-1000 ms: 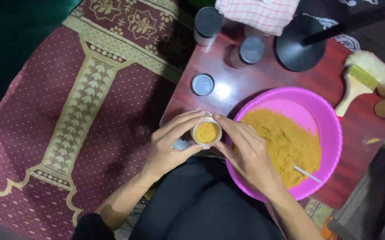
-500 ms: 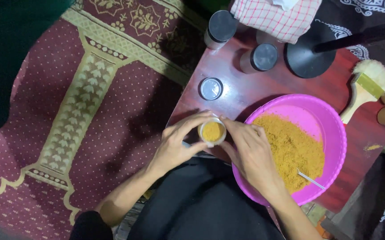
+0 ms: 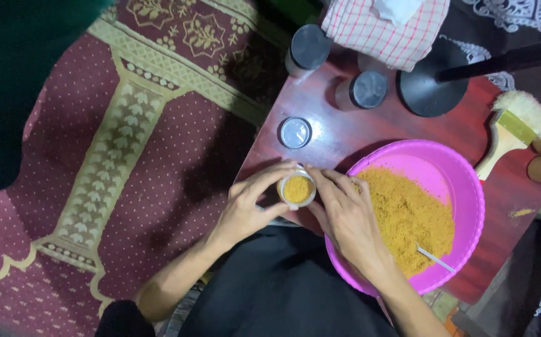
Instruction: The person uses a spoon to scoop a yellow powder from a pink bowl into a small glass jar, then places a black lid on the jar.
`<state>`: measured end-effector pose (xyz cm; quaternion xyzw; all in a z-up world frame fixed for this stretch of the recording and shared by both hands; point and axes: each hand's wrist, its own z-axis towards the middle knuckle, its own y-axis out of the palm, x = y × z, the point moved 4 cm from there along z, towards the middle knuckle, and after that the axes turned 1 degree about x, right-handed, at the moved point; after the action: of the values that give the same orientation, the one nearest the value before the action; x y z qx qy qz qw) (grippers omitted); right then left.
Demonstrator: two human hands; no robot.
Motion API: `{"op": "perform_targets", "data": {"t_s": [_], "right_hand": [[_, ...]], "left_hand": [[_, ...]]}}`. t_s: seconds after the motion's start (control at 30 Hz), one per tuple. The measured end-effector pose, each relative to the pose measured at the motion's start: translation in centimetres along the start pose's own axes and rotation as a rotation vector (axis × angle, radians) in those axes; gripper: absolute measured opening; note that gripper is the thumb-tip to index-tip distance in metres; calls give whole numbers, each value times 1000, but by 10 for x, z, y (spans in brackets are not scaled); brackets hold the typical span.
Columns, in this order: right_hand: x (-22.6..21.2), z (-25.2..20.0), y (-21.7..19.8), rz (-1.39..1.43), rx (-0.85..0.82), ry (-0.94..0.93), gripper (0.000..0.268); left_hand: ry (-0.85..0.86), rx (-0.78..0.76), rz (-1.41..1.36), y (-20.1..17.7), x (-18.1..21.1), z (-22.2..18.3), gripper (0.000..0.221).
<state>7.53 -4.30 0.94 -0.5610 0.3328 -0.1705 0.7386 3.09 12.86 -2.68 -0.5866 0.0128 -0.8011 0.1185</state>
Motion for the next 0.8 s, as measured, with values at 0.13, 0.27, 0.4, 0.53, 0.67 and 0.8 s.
{"op": "perform_targets", "data": {"t_s": [0.13, 0.27, 0.4, 0.53, 0.67, 0.8], "right_hand": [[0, 2, -9, 9, -3, -15, 58], [1, -5, -5, 28, -4, 2, 61], [1, -1, -1, 86, -10, 23, 61], [-6, 6, -11, 199, -6, 47, 56], [1, -7, 2, 215, -63, 19, 61], [-1, -9, 1, 267, -99, 34, 61]], "left_hand": [[1, 18, -8, -6, 10, 7, 53], [-34, 11, -49, -4, 1, 0, 52], [-103, 9, -121, -3, -6, -5, 53], [-120, 35, -151, -2, -4, -2, 56], [-135, -54, 24, -5, -7, -12, 63], [-157, -102, 157, -10, 3, -12, 63]]}}
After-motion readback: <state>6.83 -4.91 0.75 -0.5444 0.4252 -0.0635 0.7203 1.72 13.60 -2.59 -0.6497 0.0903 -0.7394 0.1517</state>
